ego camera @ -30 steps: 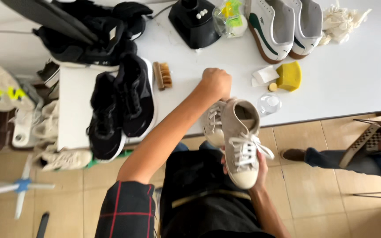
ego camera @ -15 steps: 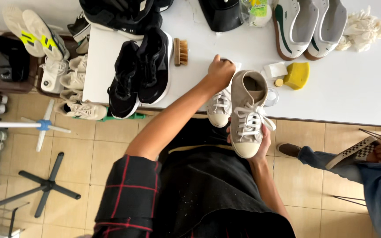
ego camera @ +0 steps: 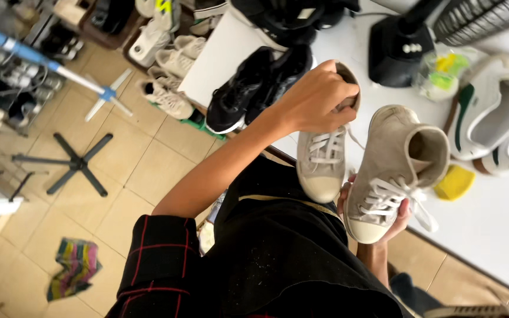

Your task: The person scrapes the sole of a white sneaker with a small tool, pours liquid from a bottle onto a cloth, wipes the shoe, and then places the pair of sneakers onto a tray on a shelf.

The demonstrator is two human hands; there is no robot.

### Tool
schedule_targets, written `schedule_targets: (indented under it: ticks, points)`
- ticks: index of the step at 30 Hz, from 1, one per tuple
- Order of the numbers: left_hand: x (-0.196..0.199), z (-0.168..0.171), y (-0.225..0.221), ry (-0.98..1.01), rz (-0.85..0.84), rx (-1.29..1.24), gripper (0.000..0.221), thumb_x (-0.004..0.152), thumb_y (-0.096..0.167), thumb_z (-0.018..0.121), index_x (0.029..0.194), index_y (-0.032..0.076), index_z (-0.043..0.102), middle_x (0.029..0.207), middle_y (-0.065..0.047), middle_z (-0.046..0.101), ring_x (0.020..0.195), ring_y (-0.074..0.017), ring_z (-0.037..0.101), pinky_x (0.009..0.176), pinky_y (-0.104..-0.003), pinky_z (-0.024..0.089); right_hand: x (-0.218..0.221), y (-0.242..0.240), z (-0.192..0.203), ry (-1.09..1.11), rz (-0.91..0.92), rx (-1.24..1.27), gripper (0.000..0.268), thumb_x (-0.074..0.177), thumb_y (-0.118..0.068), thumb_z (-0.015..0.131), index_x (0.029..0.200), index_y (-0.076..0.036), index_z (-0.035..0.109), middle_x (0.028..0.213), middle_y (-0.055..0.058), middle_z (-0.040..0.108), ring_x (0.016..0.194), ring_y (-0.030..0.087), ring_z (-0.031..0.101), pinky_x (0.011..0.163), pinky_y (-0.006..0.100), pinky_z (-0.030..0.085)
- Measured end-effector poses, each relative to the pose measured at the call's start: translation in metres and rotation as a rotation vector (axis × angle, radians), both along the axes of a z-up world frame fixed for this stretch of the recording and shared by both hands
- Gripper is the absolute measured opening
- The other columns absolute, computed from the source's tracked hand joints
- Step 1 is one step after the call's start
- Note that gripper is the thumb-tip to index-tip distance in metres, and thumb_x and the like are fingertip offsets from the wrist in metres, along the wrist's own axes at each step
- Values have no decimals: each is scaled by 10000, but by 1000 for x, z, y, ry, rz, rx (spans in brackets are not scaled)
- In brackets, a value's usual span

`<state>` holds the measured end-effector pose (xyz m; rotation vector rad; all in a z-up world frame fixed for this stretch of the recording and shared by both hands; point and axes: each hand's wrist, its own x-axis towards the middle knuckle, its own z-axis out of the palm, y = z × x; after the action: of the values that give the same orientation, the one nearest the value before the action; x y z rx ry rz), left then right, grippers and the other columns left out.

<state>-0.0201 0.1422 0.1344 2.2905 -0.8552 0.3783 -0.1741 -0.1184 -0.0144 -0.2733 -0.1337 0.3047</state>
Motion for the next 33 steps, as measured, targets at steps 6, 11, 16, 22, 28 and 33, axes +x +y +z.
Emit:
schedule_targets:
  ticks: [6,11,16,22,28,33]
  points:
    - [-40,5,51,-227,142,-258,411,990,374,687,635,195,585,490,-41,562,576,-218,600,918,-323,517,48,25,-49,424,-9,-316,549,1026,-310,621,1532,-103,669,1485,264,717,1316,468,725,1136,672,559]
    - [-102,29,111,-262,379,-213,543,981,337,829,612,110,502,488,-84,480,507,-244,529,776,-346,476,74,79,-65,474,310,-448,577,1047,-422,609,1452,-21,697,1398,304,730,1257,504,722,1112,675,529]
    - [-136,27,174,10,673,-209,712,1030,548,771,571,149,401,444,-25,304,433,-214,323,774,-384,439,101,168,-37,305,523,-611,749,971,-532,590,1477,15,665,1409,360,700,1222,533,716,1095,708,530]
    - [-149,-3,279,112,916,-249,740,1028,534,796,551,165,367,399,-2,299,373,-198,288,769,-359,448,130,261,-84,265,620,-705,829,1013,-612,553,1534,29,624,1469,370,665,1294,552,681,1129,687,514]
    - [-159,-21,438,-201,1118,-205,623,930,489,861,630,166,421,453,-54,433,447,-268,527,781,-336,464,131,454,-58,311,671,-614,793,962,-614,602,1504,-39,673,1471,301,699,1310,496,696,1155,635,526]
    - [-162,6,565,-335,1163,-189,546,846,478,908,698,174,478,501,-56,503,511,-254,598,761,-331,473,94,621,22,334,775,-600,731,946,-568,642,1453,-47,720,1395,248,762,1231,449,749,1107,567,577]
